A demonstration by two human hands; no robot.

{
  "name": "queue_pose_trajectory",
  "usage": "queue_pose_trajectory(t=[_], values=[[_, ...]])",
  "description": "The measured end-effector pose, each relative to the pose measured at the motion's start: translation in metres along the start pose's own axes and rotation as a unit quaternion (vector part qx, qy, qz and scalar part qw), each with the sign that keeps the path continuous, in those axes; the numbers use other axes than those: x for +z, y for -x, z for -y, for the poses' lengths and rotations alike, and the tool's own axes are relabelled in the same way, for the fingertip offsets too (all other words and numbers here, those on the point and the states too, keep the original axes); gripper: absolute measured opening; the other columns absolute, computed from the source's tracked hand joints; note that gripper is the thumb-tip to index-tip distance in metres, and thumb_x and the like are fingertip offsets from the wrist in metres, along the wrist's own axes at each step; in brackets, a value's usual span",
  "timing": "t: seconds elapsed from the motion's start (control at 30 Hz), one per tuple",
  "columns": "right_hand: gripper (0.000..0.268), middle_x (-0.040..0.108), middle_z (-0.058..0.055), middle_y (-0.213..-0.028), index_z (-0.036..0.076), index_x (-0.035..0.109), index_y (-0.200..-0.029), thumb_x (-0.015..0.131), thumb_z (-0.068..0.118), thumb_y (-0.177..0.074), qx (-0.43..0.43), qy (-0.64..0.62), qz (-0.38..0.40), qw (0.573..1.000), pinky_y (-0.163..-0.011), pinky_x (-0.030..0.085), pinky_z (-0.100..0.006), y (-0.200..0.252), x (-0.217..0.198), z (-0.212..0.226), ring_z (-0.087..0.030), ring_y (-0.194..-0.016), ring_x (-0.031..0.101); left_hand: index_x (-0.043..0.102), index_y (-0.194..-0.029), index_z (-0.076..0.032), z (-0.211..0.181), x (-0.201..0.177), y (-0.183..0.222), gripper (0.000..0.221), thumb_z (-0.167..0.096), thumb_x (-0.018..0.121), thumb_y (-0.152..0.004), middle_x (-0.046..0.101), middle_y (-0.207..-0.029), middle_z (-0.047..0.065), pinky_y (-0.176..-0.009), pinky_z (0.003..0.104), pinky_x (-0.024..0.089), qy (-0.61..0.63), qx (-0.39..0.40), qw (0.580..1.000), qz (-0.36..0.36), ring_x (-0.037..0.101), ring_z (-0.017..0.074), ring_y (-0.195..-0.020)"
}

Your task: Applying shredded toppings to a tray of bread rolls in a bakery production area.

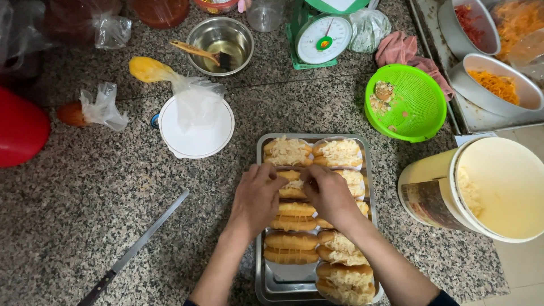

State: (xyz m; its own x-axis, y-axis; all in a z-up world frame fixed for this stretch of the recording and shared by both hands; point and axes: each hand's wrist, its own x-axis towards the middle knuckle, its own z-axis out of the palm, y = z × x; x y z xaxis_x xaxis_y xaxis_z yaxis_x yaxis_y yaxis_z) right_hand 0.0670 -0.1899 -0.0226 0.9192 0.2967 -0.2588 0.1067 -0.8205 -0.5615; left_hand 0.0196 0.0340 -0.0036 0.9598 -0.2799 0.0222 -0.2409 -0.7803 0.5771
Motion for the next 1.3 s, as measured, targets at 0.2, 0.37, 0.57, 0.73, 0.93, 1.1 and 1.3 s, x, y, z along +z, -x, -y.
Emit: queue_pose_trajectory(t=[0.2,0.37,0.57,0.73,0.93,1.1,1.3], values=[[0.016,0.083,-0.013,-0.115,0.017,0.083,-0.114,0.076,0.022,-0.100,-0.009,0.035,-0.003,0.999,-0.096,0.069,-0.056,0.003,-0.012,0.008,-0.043,-0.109,0.082,0.087,-0.108,-0.013,0.008,0.015,0.003,0.026,-0.010,0.061,-0.107,0.058,-0.112,0.002,-0.093,0.041,0.051,-0.045,-0.006,0.999,-0.011,0.057,0.0261,-0.111],[0.014,0.082,-0.012,-0.116,0.019,0.085,-0.111,0.077,0.019,-0.100,-0.015,0.067,-0.018,0.997,-0.095,0.070,-0.054,0.010,-0.015,0.015,-0.041,-0.109,0.083,0.086,-0.111,-0.011,0.004,0.015,-0.001,0.027,-0.009,0.060,-0.107,0.056,-0.112,0.004,-0.091,0.042,0.050,-0.026,0.007,1.000,-0.015,0.054,0.0261,-0.108],[0.016,0.082,-0.010,-0.113,0.021,0.083,-0.114,0.077,0.023,-0.099,-0.002,0.083,-0.018,0.996,-0.094,0.070,-0.053,0.007,-0.008,0.001,-0.039,-0.108,0.083,0.084,-0.111,-0.010,-0.009,0.022,-0.009,0.023,-0.006,0.062,-0.107,0.054,-0.112,0.005,-0.089,0.043,0.049,-0.038,0.043,0.998,-0.027,0.052,0.0274,-0.109],[0.021,0.083,-0.012,-0.114,0.022,0.081,-0.120,0.070,0.024,-0.103,0.043,0.037,-0.017,0.998,-0.095,0.069,-0.055,0.007,0.000,-0.007,-0.041,-0.110,0.083,0.082,-0.110,-0.006,-0.026,0.017,-0.012,0.018,-0.003,0.065,-0.106,0.051,-0.112,0.008,-0.086,0.044,0.047,-0.062,0.060,0.996,-0.018,0.049,0.0294,-0.107],[0.016,0.082,-0.005,-0.108,0.025,0.085,-0.109,0.072,0.022,-0.101,-0.017,0.129,-0.047,0.990,-0.087,0.070,-0.047,0.008,-0.004,-0.003,-0.034,-0.105,0.083,0.082,-0.113,-0.011,-0.018,0.024,-0.016,0.022,-0.009,0.061,-0.109,0.047,-0.111,0.004,-0.088,0.043,0.044,-0.058,0.054,0.997,-0.012,0.045,0.0248,-0.105],[0.015,0.074,-0.009,-0.112,0.018,0.087,-0.106,0.078,0.027,-0.097,-0.031,0.222,-0.123,0.967,-0.090,0.068,-0.046,0.012,0.004,-0.017,-0.035,-0.109,0.076,0.084,-0.115,-0.012,-0.007,0.024,-0.013,0.026,-0.009,0.058,-0.111,0.050,-0.111,0.005,-0.094,0.044,0.048,-0.070,0.034,0.997,-0.020,0.051,0.0260,-0.109],[0.016,0.067,-0.003,-0.102,0.028,0.084,-0.111,0.078,0.024,-0.096,-0.084,0.151,-0.281,0.944,-0.089,0.063,-0.043,0.041,-0.059,-0.013,-0.031,-0.099,0.073,0.081,-0.122,-0.016,0.002,0.014,-0.006,0.030,-0.020,0.060,-0.101,0.058,-0.125,0.007,-0.098,0.049,0.048,-0.062,0.022,0.998,-0.025,0.055,0.0345,-0.123]])
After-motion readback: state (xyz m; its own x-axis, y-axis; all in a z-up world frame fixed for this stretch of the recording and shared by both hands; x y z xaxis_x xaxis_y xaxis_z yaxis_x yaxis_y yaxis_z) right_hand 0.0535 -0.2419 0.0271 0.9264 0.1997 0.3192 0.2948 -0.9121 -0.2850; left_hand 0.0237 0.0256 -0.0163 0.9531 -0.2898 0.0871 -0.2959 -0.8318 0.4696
